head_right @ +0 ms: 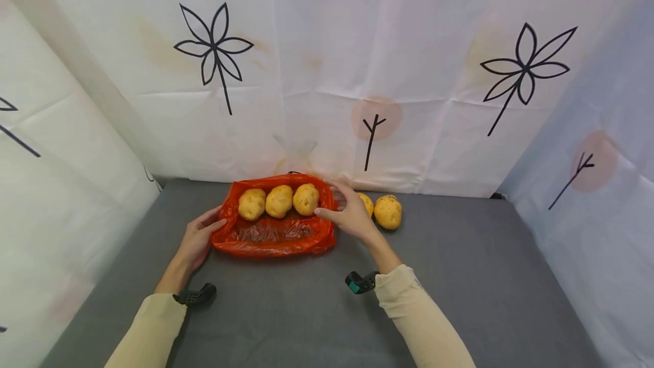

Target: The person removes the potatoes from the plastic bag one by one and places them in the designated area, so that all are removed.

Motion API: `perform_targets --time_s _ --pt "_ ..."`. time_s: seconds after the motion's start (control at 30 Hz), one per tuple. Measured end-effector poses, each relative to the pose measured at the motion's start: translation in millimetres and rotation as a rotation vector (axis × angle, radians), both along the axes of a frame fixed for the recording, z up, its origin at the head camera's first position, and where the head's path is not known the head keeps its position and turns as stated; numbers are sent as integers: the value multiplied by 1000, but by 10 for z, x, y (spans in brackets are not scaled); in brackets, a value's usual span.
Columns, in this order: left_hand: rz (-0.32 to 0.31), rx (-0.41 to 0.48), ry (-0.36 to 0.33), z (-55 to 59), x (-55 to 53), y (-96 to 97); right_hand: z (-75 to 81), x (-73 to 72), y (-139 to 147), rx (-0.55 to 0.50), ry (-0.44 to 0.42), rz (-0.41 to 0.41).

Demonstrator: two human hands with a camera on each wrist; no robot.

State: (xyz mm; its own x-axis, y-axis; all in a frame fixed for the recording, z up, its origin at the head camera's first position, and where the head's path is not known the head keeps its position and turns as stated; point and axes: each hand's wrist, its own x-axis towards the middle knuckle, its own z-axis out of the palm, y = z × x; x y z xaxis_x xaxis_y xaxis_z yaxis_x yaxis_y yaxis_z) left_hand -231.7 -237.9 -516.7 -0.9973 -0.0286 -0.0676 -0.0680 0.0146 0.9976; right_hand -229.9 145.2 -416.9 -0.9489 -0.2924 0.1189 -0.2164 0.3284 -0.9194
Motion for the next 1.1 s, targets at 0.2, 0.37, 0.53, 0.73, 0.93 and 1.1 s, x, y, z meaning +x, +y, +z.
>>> perform_targets --time_s 0.2,0.37,0.53,0.73,0.93,1.1 --pt "8 15 2 5 4 2 -37 -98 -108 38 -1 7" --pt "8 16 1 3 8 -13 -37 -161 -207 25 -21 18" --pt "3 20 -7 2 4 -12 -74 -258 -287 46 -23 28" --pt "7 24 -16 9 2 -1 -92 -363 -363 82 -29 5" --pt "13 26 -4 6 4 2 -143 -454 -404 101 -46 -5" --pt "14 23 4 3 1 -3 -227 -523 -427 90 -57 -3"
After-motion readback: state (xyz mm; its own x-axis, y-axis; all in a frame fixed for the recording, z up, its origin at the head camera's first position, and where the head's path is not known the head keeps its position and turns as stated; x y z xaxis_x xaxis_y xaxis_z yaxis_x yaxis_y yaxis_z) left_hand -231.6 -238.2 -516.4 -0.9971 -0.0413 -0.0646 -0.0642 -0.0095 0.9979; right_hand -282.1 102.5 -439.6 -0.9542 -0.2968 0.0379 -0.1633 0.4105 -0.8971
